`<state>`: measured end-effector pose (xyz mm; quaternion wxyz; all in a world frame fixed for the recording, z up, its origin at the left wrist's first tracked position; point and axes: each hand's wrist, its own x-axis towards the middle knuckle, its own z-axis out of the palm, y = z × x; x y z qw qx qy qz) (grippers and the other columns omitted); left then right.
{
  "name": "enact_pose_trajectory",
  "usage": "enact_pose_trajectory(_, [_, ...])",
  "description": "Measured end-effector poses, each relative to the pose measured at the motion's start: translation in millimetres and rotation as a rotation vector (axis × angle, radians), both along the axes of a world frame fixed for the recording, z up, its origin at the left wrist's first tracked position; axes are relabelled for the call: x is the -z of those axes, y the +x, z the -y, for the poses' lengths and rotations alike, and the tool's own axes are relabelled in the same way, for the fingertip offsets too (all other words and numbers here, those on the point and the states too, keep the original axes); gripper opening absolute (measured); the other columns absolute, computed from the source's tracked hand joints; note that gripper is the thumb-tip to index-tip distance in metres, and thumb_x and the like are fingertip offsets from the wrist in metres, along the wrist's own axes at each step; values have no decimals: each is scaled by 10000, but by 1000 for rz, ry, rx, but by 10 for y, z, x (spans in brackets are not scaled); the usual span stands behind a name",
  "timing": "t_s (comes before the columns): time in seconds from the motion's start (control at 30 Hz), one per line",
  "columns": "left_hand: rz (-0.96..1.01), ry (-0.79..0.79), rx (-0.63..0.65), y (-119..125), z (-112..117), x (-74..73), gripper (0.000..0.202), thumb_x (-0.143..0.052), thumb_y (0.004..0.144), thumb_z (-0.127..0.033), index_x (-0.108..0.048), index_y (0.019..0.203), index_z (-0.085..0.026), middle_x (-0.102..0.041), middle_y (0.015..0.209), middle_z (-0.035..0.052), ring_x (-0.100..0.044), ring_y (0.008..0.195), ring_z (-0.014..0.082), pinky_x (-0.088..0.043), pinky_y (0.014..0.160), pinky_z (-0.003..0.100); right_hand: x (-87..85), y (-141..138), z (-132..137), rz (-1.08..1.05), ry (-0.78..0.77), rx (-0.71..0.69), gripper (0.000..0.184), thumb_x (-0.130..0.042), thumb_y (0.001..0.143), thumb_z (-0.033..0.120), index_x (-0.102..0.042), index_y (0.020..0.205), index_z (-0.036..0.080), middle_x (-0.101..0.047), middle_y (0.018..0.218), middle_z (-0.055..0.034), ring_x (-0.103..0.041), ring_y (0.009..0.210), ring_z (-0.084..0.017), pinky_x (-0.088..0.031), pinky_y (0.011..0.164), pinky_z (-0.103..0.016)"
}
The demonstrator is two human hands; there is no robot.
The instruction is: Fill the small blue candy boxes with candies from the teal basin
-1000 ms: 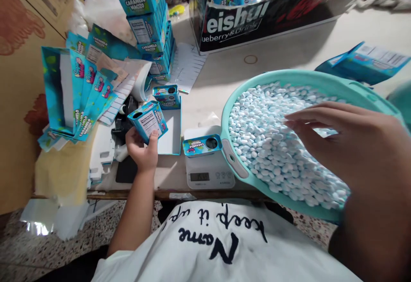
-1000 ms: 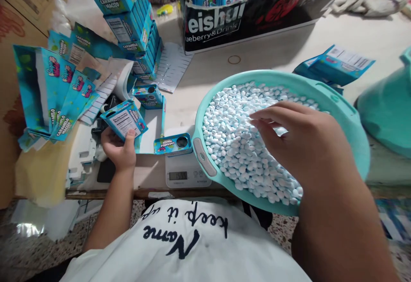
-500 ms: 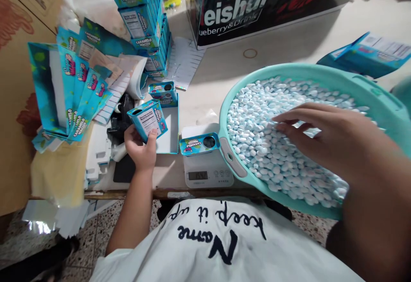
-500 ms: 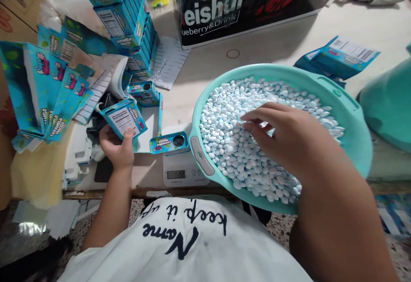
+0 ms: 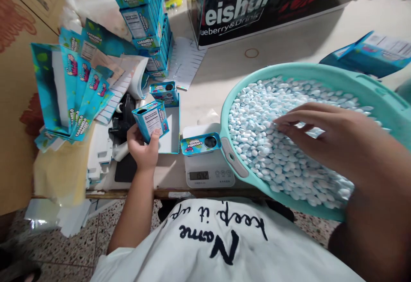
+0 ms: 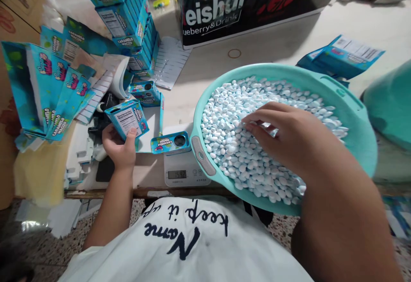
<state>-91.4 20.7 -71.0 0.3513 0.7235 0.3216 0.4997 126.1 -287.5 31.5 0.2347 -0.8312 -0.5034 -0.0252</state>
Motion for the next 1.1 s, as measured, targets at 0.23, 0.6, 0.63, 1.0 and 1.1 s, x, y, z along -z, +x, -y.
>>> enact_pose_trajectory(0.23, [-39,-8,-11,-20,-18,30,496,-753,811,-484,-526,1110,-160,-649,1026,85,-691,917,216,-587,840,331,-29,1,10,-53,1,14,248,-528,950,402,-725,867,274,-735,912,-45,-690,721,-219,-503,646,-366])
enact_pose_trajectory(0.6, [-1,15,20,-3,1,16,515,-768,767,-485,-552,1090,-147,-651,1000,87,-693,907,225,-598,844,346,-28,24,-3,-68,-10,7,270,-515,945,399,-736,871,262,-739,930,-45,-700,721,-208,-521,659,-362])
enact_pose_trajectory(0.63, [0,15,20,-3,0,16,511,-768,765,-485,-549,1083,-149,-651,998,86,-693,912,226,-598,849,348,-27,23,-1,-69,-9,3,269,-516,946,398,-733,865,262,-739,926,-44,-700,720,-207,-521,659,-359])
enact_pose_trajectory(1.0, [10,-7,23,-11,-13,18,548,-774,769,-517,-543,1107,-152,-656,995,80,-691,900,217,-586,832,330,-40,20,12,-81,-49,12,260,-510,956,371,-727,878,250,-738,944,-67,-703,738,-217,-535,642,-365])
enact_pose_trajectory(1.1, [5,-3,28,-13,-17,12,534,-761,785,-525,-541,1103,-157,-654,999,74,-687,892,205,-578,825,316,-112,-32,-11,-53,-5,69,232,-506,979,333,-705,1001,216,-709,1022,-109,-678,698,-200,-551,629,-371])
